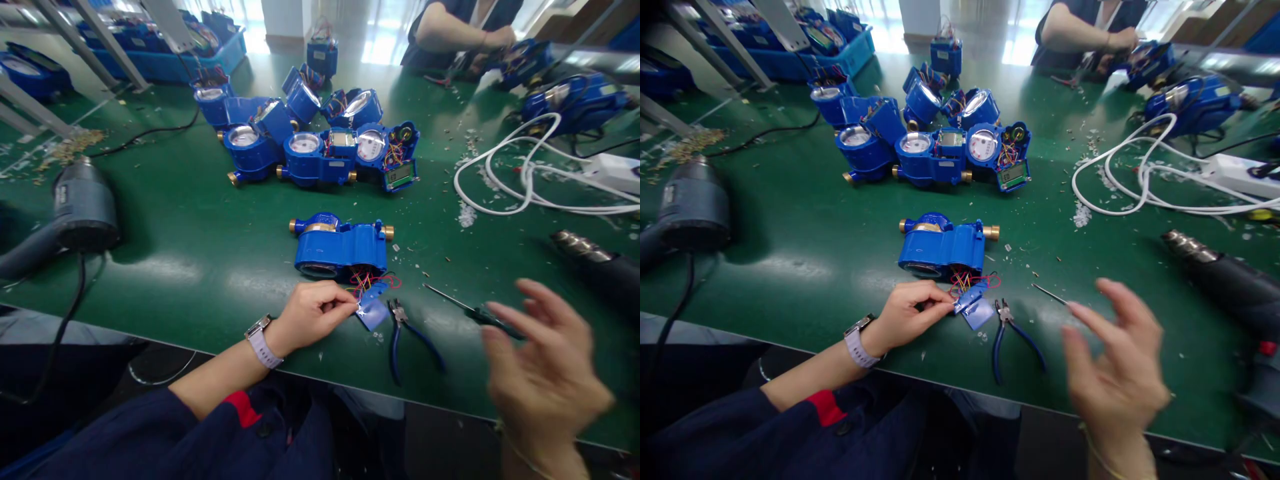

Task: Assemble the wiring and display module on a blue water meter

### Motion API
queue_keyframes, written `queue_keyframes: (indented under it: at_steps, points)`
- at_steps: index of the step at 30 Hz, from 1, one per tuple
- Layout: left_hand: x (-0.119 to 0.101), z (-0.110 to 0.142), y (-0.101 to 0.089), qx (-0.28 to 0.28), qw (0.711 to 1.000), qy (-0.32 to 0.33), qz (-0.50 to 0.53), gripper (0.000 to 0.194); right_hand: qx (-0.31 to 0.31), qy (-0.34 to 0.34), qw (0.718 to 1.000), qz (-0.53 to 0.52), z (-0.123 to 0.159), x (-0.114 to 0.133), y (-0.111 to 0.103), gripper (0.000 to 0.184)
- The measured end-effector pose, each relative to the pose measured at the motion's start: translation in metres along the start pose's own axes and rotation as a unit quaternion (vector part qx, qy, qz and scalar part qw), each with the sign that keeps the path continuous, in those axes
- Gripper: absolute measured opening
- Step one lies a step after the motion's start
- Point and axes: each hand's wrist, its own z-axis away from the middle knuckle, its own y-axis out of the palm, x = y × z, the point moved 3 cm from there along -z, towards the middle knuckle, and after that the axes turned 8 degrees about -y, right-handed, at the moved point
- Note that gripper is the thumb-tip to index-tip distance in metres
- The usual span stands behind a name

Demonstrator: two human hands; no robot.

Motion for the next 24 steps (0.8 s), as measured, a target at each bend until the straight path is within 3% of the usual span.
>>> queue_keyframes:
  at_steps: [1, 3, 6, 8, 14, 21, 24]
  points:
    - [-0.001, -0.001, -0.001, -0.001, 1.000, 0.016, 0.001, 0.010, 0.071, -0.015, 0.996, -0.042, 0.001, 0.014, 0.017, 0.022]
    - [-0.004, -0.001, -0.003, -0.009, 0.999, 0.044, 0.002, 0.009, 0.129, -0.072, 0.986, -0.077, 0.002, 0.041, 0.048, 0.017]
    - [-0.006, -0.001, -0.005, -0.031, 0.997, 0.073, 0.002, 0.010, 0.151, -0.095, 0.978, -0.106, 0.004, 0.062, 0.080, 0.021]
    - [-0.007, -0.001, -0.007, -0.041, 0.996, 0.080, 0.000, 0.012, 0.138, -0.092, 0.980, -0.108, 0.007, 0.064, 0.091, 0.021]
    - [-0.009, 0.001, -0.007, -0.033, 0.996, 0.082, -0.011, 0.010, 0.101, -0.069, 0.988, -0.093, 0.014, 0.059, 0.092, 0.007]
    - [-0.003, 0.003, -0.016, -0.049, 0.998, 0.013, -0.023, 0.016, 0.100, -0.056, 0.989, -0.089, 0.016, 0.060, 0.093, 0.008]
    - [-0.002, 0.004, -0.018, -0.034, 0.999, 0.017, -0.027, 0.024, 0.101, -0.058, 0.989, -0.090, 0.016, 0.060, 0.094, 0.007]
